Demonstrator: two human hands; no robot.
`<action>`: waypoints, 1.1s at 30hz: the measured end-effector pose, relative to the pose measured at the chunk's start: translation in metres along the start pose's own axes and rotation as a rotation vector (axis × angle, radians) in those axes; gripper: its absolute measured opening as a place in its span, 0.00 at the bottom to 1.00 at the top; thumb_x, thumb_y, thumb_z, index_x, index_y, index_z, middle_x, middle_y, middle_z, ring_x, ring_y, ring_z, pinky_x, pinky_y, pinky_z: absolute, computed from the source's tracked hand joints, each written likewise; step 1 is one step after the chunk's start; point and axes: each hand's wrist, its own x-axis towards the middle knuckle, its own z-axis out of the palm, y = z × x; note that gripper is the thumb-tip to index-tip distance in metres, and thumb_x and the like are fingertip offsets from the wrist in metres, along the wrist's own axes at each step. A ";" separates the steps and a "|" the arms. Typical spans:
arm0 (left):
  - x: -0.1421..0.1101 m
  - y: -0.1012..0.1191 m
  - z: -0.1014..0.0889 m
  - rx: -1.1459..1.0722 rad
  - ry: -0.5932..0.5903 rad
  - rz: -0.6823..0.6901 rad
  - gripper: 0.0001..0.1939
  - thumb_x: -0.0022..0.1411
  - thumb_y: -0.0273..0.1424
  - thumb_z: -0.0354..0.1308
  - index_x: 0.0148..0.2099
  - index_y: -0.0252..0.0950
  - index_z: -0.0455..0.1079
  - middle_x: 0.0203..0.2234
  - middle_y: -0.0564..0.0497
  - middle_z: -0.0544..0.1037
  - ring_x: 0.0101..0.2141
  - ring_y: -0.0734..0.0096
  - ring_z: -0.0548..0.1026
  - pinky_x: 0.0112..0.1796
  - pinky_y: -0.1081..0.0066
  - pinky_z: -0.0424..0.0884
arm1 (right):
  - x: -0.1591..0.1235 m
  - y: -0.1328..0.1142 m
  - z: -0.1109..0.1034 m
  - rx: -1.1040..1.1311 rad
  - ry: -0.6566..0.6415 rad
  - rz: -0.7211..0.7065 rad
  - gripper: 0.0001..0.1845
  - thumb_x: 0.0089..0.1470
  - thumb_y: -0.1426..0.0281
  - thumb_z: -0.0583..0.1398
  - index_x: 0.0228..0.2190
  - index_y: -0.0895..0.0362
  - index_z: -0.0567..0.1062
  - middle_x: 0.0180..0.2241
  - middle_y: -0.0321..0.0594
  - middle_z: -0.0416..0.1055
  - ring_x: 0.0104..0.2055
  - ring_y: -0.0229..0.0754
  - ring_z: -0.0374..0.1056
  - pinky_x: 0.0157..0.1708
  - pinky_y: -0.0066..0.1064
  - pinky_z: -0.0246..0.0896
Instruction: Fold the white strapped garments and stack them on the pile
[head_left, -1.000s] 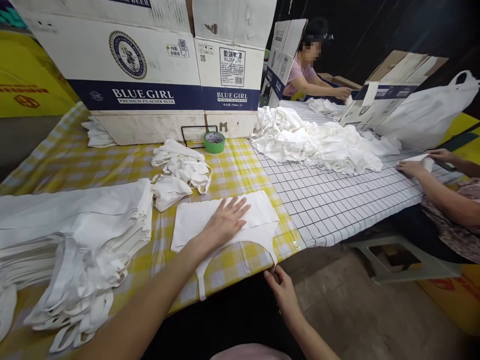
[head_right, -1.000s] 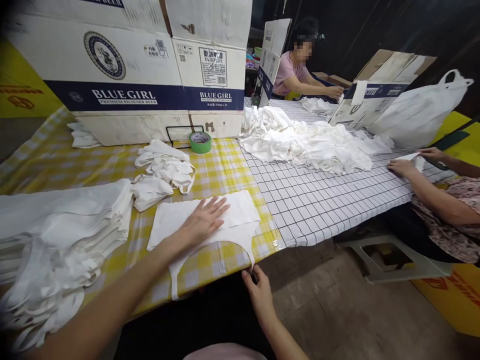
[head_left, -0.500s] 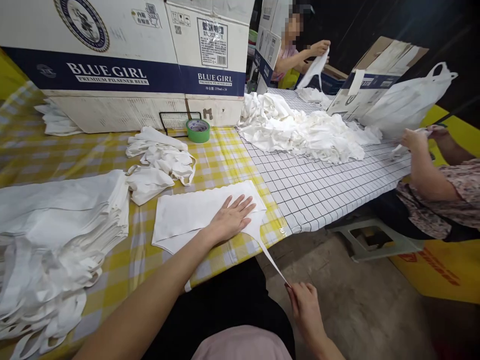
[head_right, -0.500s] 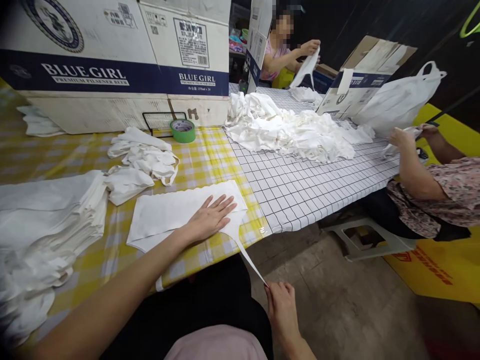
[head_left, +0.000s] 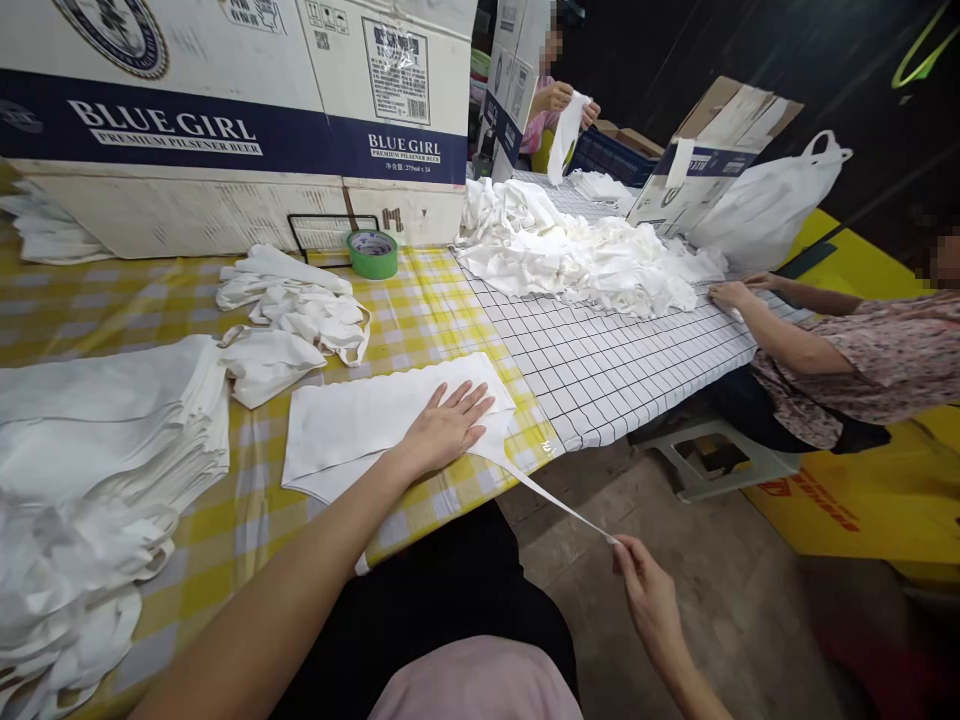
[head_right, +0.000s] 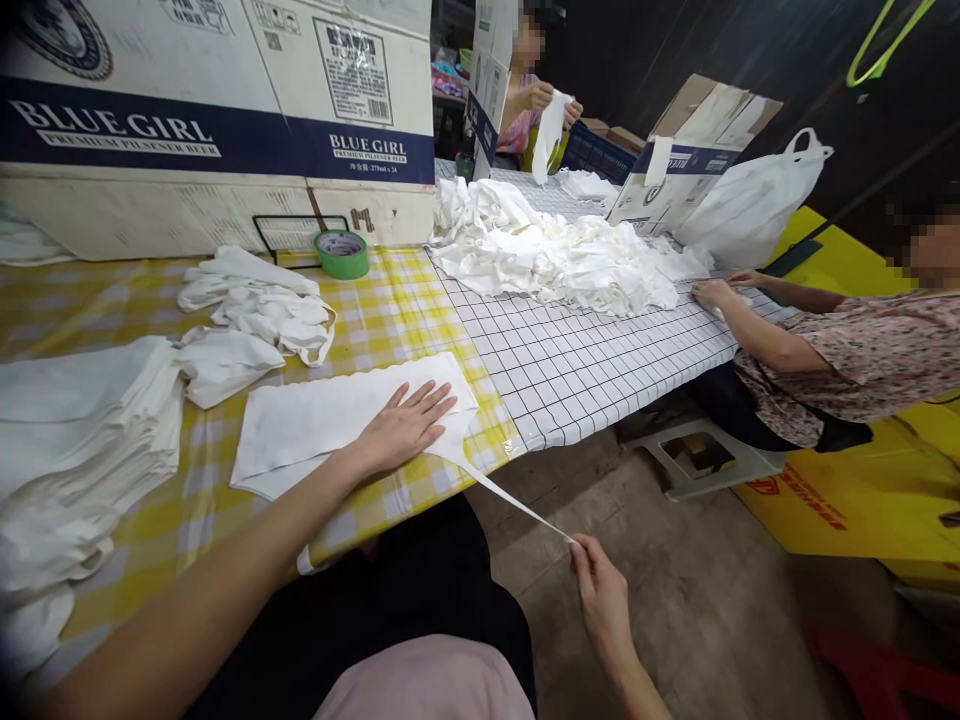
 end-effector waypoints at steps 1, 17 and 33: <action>0.000 0.000 0.000 -0.001 -0.002 0.000 0.26 0.66 0.40 0.36 0.64 0.47 0.42 0.63 0.57 0.44 0.62 0.67 0.41 0.59 0.56 0.34 | 0.003 -0.005 -0.005 0.060 0.024 0.021 0.15 0.58 0.59 0.50 0.37 0.54 0.69 0.24 0.35 0.65 0.28 0.40 0.62 0.30 0.29 0.57; 0.000 0.023 -0.015 -0.151 0.014 -0.042 0.27 0.64 0.36 0.42 0.64 0.42 0.44 0.63 0.49 0.48 0.62 0.62 0.43 0.58 0.51 0.33 | 0.050 -0.086 -0.064 0.362 0.163 -0.036 0.12 0.50 0.62 0.59 0.35 0.56 0.73 0.25 0.37 0.70 0.28 0.38 0.66 0.31 0.27 0.62; -0.019 0.127 -0.040 -1.382 0.060 -0.475 0.15 0.57 0.37 0.50 0.24 0.34 0.70 0.19 0.52 0.74 0.23 0.74 0.68 0.25 0.75 0.60 | 0.077 -0.159 -0.001 -0.094 0.001 -0.701 0.14 0.57 0.72 0.51 0.46 0.56 0.64 0.34 0.43 0.68 0.34 0.42 0.66 0.34 0.32 0.63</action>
